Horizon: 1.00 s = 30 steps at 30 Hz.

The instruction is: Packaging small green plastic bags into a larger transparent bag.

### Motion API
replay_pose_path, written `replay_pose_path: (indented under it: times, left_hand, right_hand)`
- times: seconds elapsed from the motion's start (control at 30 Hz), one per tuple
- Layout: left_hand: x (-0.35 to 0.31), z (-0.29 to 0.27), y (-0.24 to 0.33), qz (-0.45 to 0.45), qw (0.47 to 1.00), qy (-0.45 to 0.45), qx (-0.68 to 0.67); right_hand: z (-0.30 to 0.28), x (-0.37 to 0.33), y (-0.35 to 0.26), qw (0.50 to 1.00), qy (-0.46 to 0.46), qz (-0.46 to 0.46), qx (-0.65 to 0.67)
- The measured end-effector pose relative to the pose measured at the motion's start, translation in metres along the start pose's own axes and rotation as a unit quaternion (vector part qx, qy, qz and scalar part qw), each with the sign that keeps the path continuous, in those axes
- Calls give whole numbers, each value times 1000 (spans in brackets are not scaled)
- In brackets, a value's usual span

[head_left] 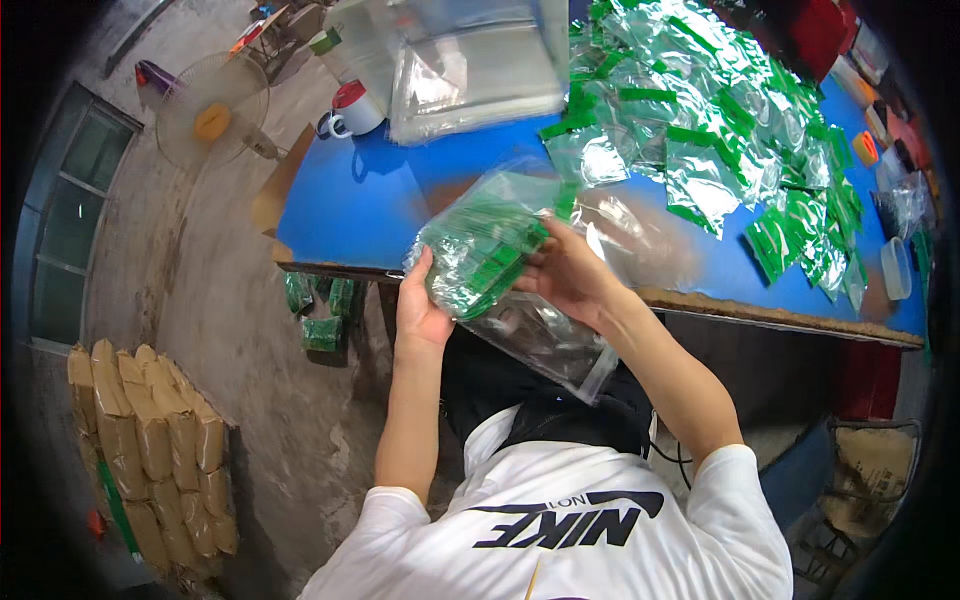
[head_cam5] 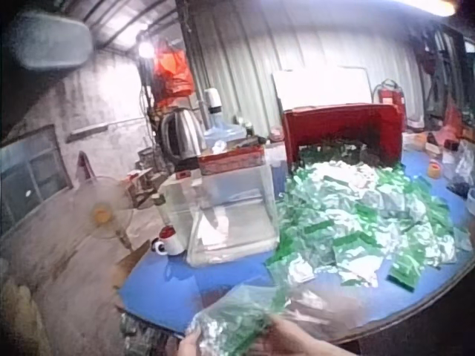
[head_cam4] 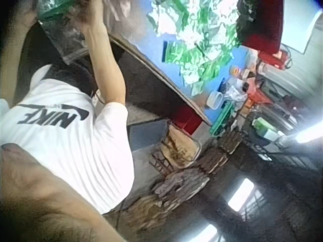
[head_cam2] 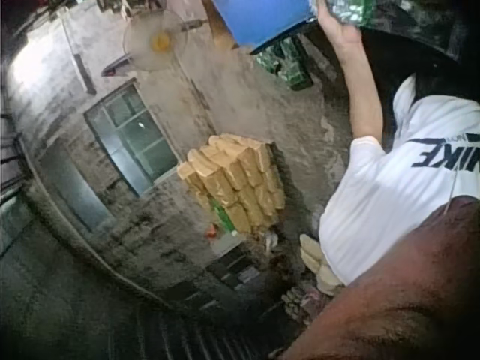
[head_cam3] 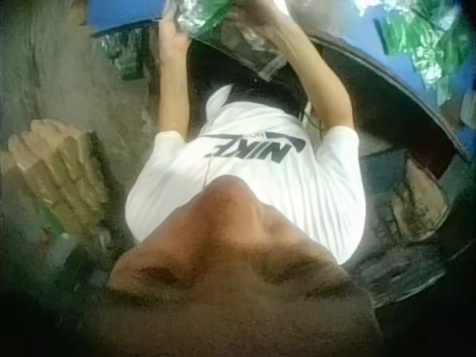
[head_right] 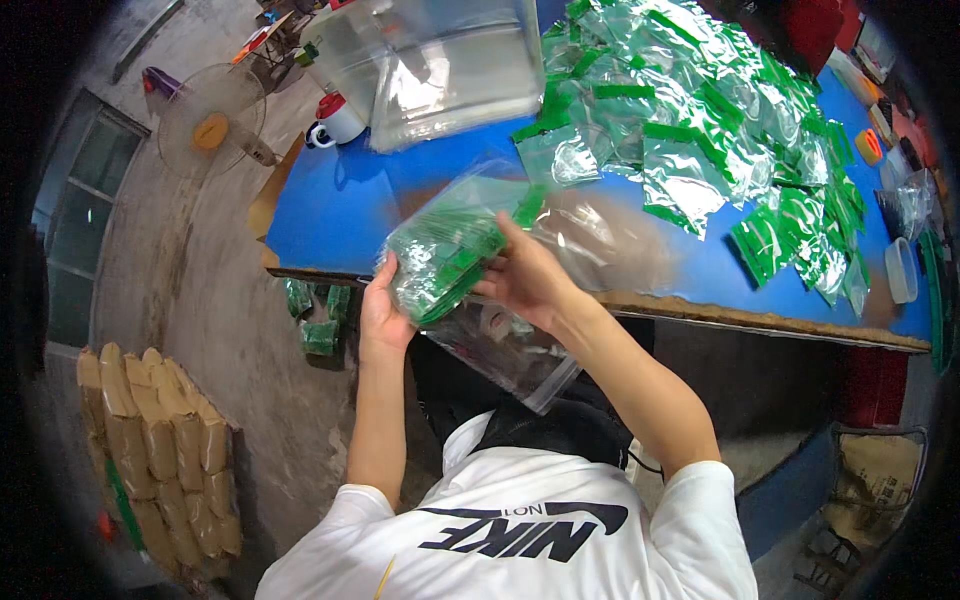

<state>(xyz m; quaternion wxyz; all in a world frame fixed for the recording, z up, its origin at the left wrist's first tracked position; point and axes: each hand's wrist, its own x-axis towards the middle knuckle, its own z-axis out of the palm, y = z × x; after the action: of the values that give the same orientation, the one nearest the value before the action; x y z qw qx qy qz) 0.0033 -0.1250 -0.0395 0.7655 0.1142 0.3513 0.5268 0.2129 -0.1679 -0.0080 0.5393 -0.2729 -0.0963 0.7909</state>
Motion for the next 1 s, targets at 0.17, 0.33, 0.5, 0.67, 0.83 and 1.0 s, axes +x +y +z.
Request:
replay_pose_path:
  times: [0.17,0.33,0.5,0.67,0.83,1.0]
  left_hand:
    - [-4,-8,6,-34,996,-50,62]
    - [-10,2,8,4,996,-84,43]
    - [9,-27,19,-76,997,-24,-10]
    - [36,-18,65,-66,987,-56,139]
    - [70,-44,87,41,969,-38,239]
    - [56,-36,103,65,936,-32,343]
  right_hand:
    - [-14,14,-3,999,13,-37,21]
    - [-23,46,18,973,148,-71,-162]
    - [5,14,5,970,126,-55,-200]
    - [-1,35,-5,953,116,-111,-256]
    - [-8,1,42,998,-38,-47,-21]
    - [-32,-72,63,969,-163,161,-91]
